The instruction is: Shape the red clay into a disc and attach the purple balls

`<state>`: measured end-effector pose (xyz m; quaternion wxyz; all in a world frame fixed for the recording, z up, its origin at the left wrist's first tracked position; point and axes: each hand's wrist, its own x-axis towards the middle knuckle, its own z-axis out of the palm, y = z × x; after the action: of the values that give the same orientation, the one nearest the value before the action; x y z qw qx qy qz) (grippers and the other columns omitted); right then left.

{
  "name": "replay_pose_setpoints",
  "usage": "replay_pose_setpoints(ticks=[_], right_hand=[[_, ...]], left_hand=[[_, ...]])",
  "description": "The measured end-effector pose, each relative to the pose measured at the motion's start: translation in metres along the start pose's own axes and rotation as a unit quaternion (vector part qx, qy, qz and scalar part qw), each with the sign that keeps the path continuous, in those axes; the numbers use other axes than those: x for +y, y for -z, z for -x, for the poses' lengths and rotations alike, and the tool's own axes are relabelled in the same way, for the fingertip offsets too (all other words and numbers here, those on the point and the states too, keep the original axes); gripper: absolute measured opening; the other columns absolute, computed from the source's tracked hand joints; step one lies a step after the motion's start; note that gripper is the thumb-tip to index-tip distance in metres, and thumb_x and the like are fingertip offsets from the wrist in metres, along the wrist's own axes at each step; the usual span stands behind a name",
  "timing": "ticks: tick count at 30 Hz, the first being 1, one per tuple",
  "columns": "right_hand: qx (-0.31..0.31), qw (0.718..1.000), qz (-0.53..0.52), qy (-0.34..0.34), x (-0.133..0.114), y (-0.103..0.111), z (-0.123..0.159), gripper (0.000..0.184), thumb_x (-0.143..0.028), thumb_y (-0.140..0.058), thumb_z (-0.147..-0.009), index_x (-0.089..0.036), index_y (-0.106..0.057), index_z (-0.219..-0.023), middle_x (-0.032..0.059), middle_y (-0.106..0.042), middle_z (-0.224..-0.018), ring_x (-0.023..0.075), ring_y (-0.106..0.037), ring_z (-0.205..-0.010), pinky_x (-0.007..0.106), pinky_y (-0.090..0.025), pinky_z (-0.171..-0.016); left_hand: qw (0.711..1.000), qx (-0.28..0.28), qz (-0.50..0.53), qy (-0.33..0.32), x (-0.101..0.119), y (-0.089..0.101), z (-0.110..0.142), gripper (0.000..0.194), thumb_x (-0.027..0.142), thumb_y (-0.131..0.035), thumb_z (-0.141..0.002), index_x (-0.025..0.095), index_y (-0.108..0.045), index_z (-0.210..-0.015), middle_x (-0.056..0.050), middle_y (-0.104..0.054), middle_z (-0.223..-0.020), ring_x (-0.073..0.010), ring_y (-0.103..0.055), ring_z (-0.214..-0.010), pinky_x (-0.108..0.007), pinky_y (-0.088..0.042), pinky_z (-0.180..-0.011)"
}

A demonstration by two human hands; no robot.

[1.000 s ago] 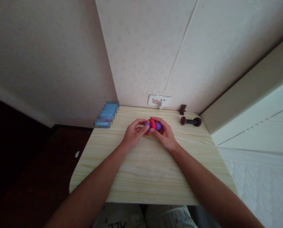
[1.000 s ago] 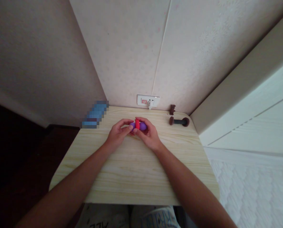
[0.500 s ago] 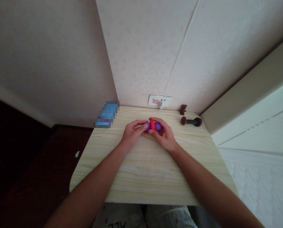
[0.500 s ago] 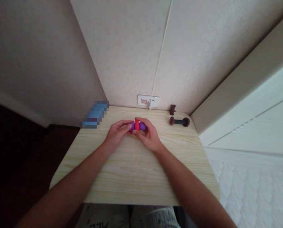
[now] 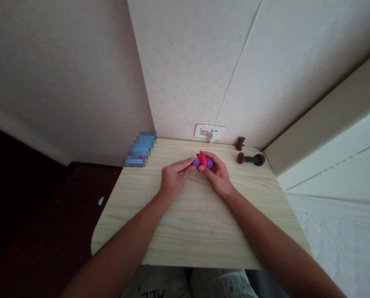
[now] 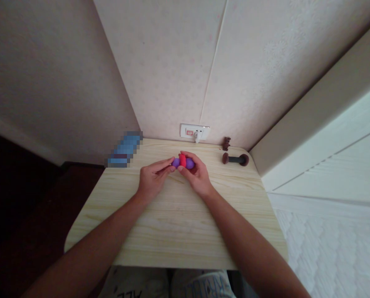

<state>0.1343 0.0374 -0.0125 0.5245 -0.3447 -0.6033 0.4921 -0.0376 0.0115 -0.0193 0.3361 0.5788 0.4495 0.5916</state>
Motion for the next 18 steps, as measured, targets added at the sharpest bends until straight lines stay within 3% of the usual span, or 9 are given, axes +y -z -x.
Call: replay_pose_setpoints(ticks=[7,11,15,18], right_hand=[[0.006,1.0,-0.01,-0.021,0.006,0.001,-0.002,0.051,-0.045,-0.081,-0.081,-0.028,-0.064,-0.126,0.0076,-0.071,-0.126,0.0267,-0.064,-0.123,0.046,-0.049,-0.109],[0.005,0.999,-0.024,-0.022,0.013,0.003,-0.002,0.049,-0.044,-0.076,-0.085,-0.029,-0.062,-0.13,0.0075,-0.069,-0.128,0.0256,-0.064,-0.123,0.045,-0.051,-0.108],[-0.001,0.999,-0.031,-0.022,0.016,0.005,-0.002,0.049,-0.041,-0.077,-0.085,-0.029,-0.062,-0.13,0.0074,-0.07,-0.128,0.025,-0.064,-0.123,0.044,-0.05,-0.108],[-0.006,0.999,-0.026,-0.022,0.014,0.004,-0.002,0.048,-0.042,-0.077,-0.086,-0.029,-0.062,-0.13,0.0073,-0.07,-0.128,0.0252,-0.065,-0.122,0.044,-0.051,-0.106]], left_hand=[[0.996,0.031,-0.054,-0.061,0.006,0.002,-0.002,0.023,0.031,-0.077,-0.084,0.029,-0.08,-0.107,-0.006,-0.078,-0.116,-0.0263,-0.073,-0.107,-0.048,-0.056,-0.104],[0.992,0.014,-0.083,-0.091,0.009,0.003,-0.001,0.021,0.029,-0.072,-0.089,0.031,-0.08,-0.109,-0.005,-0.078,-0.115,-0.0247,-0.073,-0.105,-0.046,-0.057,-0.101],[0.993,0.005,-0.079,-0.088,0.01,0.003,0.0,0.017,0.03,-0.071,-0.089,0.029,-0.081,-0.103,-0.006,-0.079,-0.108,-0.0238,-0.073,-0.099,-0.045,-0.058,-0.098],[0.998,0.013,-0.039,-0.049,0.008,0.001,-0.002,0.017,0.035,-0.075,-0.086,0.025,-0.081,-0.098,-0.008,-0.077,-0.104,-0.0227,-0.072,-0.095,-0.04,-0.06,-0.089]])
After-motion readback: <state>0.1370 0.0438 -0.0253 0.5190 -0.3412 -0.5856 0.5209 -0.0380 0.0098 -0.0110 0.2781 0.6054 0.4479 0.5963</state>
